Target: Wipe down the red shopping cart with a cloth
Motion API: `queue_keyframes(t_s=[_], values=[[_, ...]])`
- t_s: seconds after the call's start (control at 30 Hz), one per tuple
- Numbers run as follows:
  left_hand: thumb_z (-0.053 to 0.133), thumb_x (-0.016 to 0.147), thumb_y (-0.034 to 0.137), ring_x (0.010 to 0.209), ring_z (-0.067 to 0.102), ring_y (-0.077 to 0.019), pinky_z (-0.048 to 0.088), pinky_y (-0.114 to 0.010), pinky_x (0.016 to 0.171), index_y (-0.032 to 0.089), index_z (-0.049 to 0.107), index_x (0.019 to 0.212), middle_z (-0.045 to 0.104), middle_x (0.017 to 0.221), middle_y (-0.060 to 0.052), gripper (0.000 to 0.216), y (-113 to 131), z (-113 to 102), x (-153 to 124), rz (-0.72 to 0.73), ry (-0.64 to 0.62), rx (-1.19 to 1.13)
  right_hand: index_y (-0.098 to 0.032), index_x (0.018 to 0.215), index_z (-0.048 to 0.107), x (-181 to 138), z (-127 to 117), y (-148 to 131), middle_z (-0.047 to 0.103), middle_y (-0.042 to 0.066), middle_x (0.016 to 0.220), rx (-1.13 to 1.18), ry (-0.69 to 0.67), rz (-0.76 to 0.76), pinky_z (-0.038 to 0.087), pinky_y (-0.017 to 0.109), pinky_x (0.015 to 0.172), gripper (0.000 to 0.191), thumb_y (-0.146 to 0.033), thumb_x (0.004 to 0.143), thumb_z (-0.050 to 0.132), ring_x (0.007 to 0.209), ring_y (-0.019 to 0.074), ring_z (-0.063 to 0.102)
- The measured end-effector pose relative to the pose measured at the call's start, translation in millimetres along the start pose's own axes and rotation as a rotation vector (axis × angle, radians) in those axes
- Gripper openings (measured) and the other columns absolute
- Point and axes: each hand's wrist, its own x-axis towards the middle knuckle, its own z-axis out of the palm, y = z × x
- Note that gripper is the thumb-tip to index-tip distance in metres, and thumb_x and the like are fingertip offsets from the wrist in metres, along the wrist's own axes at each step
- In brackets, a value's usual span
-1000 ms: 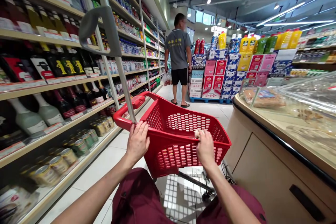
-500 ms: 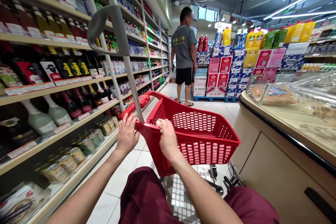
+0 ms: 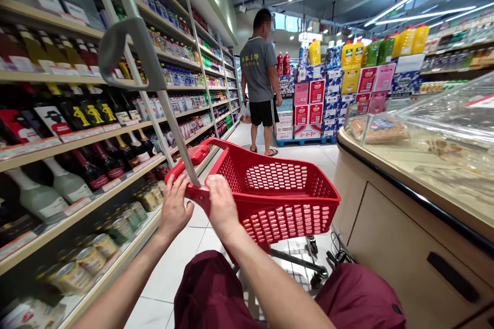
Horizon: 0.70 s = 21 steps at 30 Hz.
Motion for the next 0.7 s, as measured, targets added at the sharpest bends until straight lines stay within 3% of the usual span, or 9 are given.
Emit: queue_keyframes(t_s=[0.1,0.17,0.27,0.33,0.43,0.53,0.7], values=[[0.042,0.069,0.009,0.133,0.018,-0.0280,0.023,-0.050,0.105,0.013,0.043,0.121,0.042,0.133,-0.013,0.052,-4.0,-3.4,-1.5,0.037,-0.018,0.026,-0.015,0.131,0.039,4.3,1.5,-5.0,0.040,0.011,0.135,-0.025,-0.019,-0.078,0.030,0.043,0.105,0.053,-0.002,0.080,0.035,0.130,0.0199,0.025],[0.041,0.071,0.009,0.132,0.021,-0.0280,0.019,-0.051,0.106,0.011,0.044,0.120,0.041,0.134,-0.015,0.049,1.5,-3.8,-4.4,0.023,0.030,0.051,-0.020,0.130,0.041,-9.6,-18.0,20.1,0.044,0.008,0.132,-0.083,-0.020,-0.047,0.031,0.042,0.105,0.053,-0.001,0.081,0.032,0.128,0.0176,0.031],[0.040,0.074,0.010,0.131,0.023,-0.0251,0.015,-0.049,0.108,0.008,0.042,0.123,0.039,0.135,-0.017,0.049,30.3,3.7,-7.5,0.073,0.092,0.042,-0.020,0.127,0.045,-33.7,-45.3,60.0,0.050,0.008,0.127,-0.217,0.064,0.088,0.031,0.046,0.104,0.057,0.003,0.077,0.029,0.126,0.0187,0.034],[0.040,0.074,0.010,0.131,0.025,-0.0230,0.015,-0.045,0.109,0.008,0.041,0.125,0.040,0.135,-0.014,0.052,58.3,13.0,-7.2,0.150,0.025,0.024,-0.017,0.126,0.046,-39.8,-47.5,68.1,0.049,0.010,0.128,-0.257,0.054,0.106,0.032,0.046,0.103,0.059,0.005,0.074,0.029,0.127,0.0201,0.032],[0.042,0.071,0.012,0.129,0.029,-0.0237,0.014,-0.044,0.109,0.008,0.043,0.125,0.042,0.134,-0.012,0.055,92.2,26.5,-5.6,0.178,-0.154,0.035,-0.015,0.128,0.043,-39.4,-41.5,66.8,0.044,0.011,0.132,-0.257,-0.001,0.017,0.033,0.044,0.103,0.059,0.004,0.074,0.030,0.129,0.0201,0.028],[0.042,0.070,0.014,0.128,0.031,-0.0237,0.014,-0.044,0.109,0.007,0.045,0.125,0.044,0.133,-0.011,0.055,103.9,33.8,-5.4,0.162,-0.255,0.055,-0.019,0.130,0.040,-48.1,-57.8,86.4,0.043,0.007,0.134,-0.305,0.001,0.007,0.031,0.044,0.105,0.063,0.006,0.074,0.027,0.130,0.0178,0.026],[0.043,0.072,0.017,0.127,0.032,-0.0243,0.015,-0.044,0.109,0.006,0.046,0.124,0.046,0.131,-0.012,0.053,114.8,43.2,-3.7,0.150,-0.288,0.060,-0.021,0.131,0.040,-71.3,-94.8,125.7,0.042,0.007,0.134,-0.442,0.145,0.146,0.029,0.048,0.104,0.063,0.005,0.074,0.027,0.131,0.0194,0.022]])
